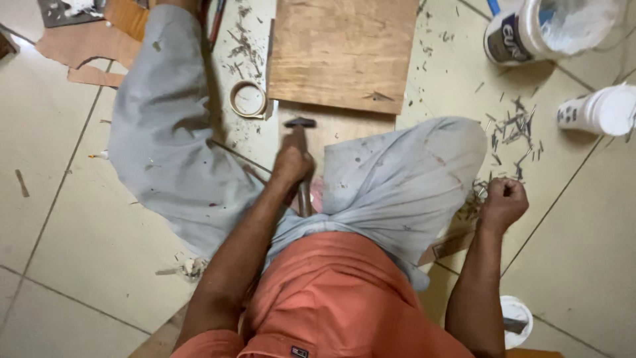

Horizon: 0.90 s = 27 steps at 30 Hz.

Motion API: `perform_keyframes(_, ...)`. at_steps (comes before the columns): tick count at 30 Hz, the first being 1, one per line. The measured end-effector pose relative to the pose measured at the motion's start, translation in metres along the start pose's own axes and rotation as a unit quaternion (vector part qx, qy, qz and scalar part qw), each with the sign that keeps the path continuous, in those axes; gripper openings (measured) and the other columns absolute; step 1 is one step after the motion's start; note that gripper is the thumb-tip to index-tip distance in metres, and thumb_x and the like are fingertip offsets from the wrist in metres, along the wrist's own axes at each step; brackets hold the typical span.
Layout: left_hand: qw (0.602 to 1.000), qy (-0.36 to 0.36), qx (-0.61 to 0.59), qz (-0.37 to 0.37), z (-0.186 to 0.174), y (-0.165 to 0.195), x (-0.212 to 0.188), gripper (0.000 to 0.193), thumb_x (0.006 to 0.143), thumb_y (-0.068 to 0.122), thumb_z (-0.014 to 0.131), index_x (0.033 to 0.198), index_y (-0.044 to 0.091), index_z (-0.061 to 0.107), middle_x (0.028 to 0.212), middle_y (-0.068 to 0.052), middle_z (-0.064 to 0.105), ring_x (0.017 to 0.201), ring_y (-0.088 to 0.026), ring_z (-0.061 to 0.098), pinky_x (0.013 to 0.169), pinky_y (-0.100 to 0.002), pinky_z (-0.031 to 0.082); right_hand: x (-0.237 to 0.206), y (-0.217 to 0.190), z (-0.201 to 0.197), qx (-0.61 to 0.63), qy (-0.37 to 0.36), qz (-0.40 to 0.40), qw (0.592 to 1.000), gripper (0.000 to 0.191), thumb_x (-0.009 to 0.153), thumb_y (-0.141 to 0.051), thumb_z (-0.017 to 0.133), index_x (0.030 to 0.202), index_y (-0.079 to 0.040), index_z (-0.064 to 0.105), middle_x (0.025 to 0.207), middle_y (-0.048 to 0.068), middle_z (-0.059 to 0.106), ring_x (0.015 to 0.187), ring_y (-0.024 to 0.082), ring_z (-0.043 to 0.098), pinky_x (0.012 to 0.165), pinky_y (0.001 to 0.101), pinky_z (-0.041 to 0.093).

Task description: The person sits on the floor and assembles a wooden box by hammering nails into the joints of wooden planks. They repeatedly pick up nails, position them, and strike them with a hammer to secure the structure.

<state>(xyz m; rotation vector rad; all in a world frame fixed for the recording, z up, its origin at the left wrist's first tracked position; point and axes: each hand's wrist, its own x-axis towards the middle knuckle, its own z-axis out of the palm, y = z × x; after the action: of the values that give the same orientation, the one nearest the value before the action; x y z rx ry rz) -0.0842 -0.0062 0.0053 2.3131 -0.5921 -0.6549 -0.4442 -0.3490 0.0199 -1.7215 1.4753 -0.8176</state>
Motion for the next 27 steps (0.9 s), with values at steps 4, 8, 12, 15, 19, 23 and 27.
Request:
perform_keyframes(4, 0.993, -0.049, -0.059, 0.086, 0.005, 0.009, -0.007, 0.052, 0.085, 0.01, 0.069, 0.136, 0.007, 0.06, 0.111, -0.028, 0.065, 0.103, -0.044, 0.064, 0.088, -0.05, 0.054, -0.021, -0.071, 0.036, -0.014, -0.102, -0.172, 0.98, 0.006, 0.096, -0.005, 0.066, 0.097, -0.002, 0.071, 0.102, 0.006, 0.07, 0.092, 0.015, 0.065, 0.085, 0.032, 0.055)
perform_keyframes(8, 0.968, 0.018, -0.203, 0.148, 0.005, 0.013, -0.002, 0.035, 0.088, 0.014, 0.073, 0.122, 0.006, 0.071, 0.102, -0.018, 0.071, 0.09, -0.03, 0.069, 0.081, -0.04, 0.057, -0.077, -0.131, 0.141, 0.087, -0.325, -0.06, 0.94, 0.006, 0.095, -0.012, 0.067, 0.092, -0.007, 0.067, 0.088, 0.001, 0.065, 0.079, 0.011, 0.06, 0.073, 0.0256, 0.052)
perform_keyframes(12, 0.875, -0.064, -0.476, 0.067, -0.006, 0.011, 0.004, 0.029, 0.094, 0.02, 0.072, 0.116, 0.001, 0.075, 0.097, -0.009, 0.078, 0.085, -0.013, 0.073, 0.078, -0.027, 0.058, -0.147, -0.175, 0.235, 0.196, -0.407, 0.126, 0.883, 0.007, 0.097, -0.017, 0.065, 0.096, -0.01, 0.066, 0.081, -0.003, 0.063, 0.07, 0.008, 0.057, 0.06, 0.0226, 0.047)
perform_keyframes(15, 0.822, 0.001, -0.566, -0.061, -0.011, 0.005, 0.005, 0.029, 0.092, 0.018, 0.072, 0.113, -0.002, 0.074, 0.094, -0.009, 0.077, 0.077, -0.011, 0.07, 0.071, -0.026, 0.057, -0.175, -0.202, 0.279, 0.249, -0.424, 0.13, 0.861, 0.012, 0.102, -0.016, 0.065, 0.093, -0.008, 0.063, 0.076, -0.001, 0.058, 0.065, 0.007, 0.051, 0.056, 0.022, 0.042)
perform_keyframes(19, 0.773, 0.026, -0.631, -0.065, -0.015, -0.004, 0.005, 0.026, 0.092, 0.017, 0.072, 0.113, 0.0, 0.073, 0.094, -0.007, 0.077, 0.079, -0.01, 0.071, 0.071, -0.024, 0.057, -0.19, -0.223, 0.306, 0.256, -0.417, 0.129, 0.862, 0.009, 0.098, -0.011, 0.064, 0.09, -0.007, 0.062, 0.079, 0.001, 0.063, 0.067, 0.008, 0.057, 0.059, 0.0226, 0.047)
perform_keyframes(23, 0.81, 0.045, -0.565, -0.152, -0.017, -0.01, 0.011, 0.024, 0.092, 0.019, 0.07, 0.109, 0.003, 0.074, 0.089, -0.006, 0.078, 0.073, -0.012, 0.073, 0.067, -0.025, 0.057, -0.195, -0.235, 0.317, 0.227, -0.417, 0.103, 0.874, 0.006, 0.097, -0.008, 0.062, 0.094, -0.005, 0.066, 0.083, 0.001, 0.064, 0.071, 0.008, 0.057, 0.063, 0.0217, 0.048)
perform_keyframes(27, 0.837, 0.144, -0.513, -0.121, -0.024, -0.008, 0.022, 0.021, 0.091, 0.019, 0.07, 0.103, 0.003, 0.076, 0.089, -0.009, 0.08, 0.075, -0.015, 0.076, 0.069, -0.029, 0.06, -0.199, -0.245, 0.324, 0.18, -0.429, 0.159, 0.871, 0.006, 0.097, -0.011, 0.061, 0.092, -0.008, 0.064, 0.077, 0.0, 0.06, 0.064, 0.01, 0.054, 0.056, 0.0246, 0.046)
